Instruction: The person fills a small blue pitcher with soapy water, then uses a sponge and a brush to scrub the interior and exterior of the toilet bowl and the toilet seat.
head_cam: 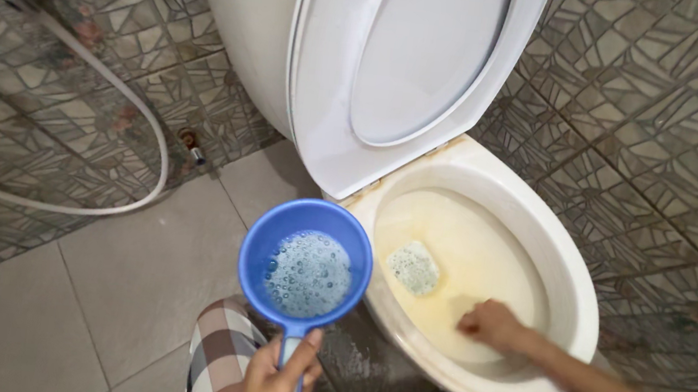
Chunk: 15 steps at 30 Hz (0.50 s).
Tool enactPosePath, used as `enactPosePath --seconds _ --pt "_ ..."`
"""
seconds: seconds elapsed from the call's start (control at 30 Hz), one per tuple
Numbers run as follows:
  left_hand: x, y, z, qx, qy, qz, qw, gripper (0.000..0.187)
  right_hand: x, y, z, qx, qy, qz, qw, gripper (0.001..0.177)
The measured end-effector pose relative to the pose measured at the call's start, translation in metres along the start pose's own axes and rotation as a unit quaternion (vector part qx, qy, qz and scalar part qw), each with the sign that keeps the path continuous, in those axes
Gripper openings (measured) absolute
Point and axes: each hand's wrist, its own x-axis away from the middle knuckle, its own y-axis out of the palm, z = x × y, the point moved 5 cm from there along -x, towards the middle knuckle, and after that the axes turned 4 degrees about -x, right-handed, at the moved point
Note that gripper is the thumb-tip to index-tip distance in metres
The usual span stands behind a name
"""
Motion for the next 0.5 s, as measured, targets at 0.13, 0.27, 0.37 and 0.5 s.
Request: enactPosePath --seconds 0.13,0.27,0.37,0.5 --pt "0.011 -0.008 0.016 -0.040 -0.022 0.035 0.998 0.035 -0.017 -0.027 -0.075 -0.436 0.000 -0.042 0.899 0.026" --pt "0.022 -0.011 0.033 -0.061 -0.034 0.059 0.996 0.033 -0.032 -0.115 -0.168 -0.538 0.045 0.148 0.829 0.039" --pt "0.025 -0.012 0.047 -0.048 0.012 0.040 0.998 0.039 -0.030 -0.216 -0.256 -0.557 -0.114 0.287 0.770 0.082" --pt "0.032 -0.012 0.055 -0.048 0.026 0.036 0.998 0.037 0.010 -0.327 -0.386 -0.336 -0.283 0.595 0.673 0.069"
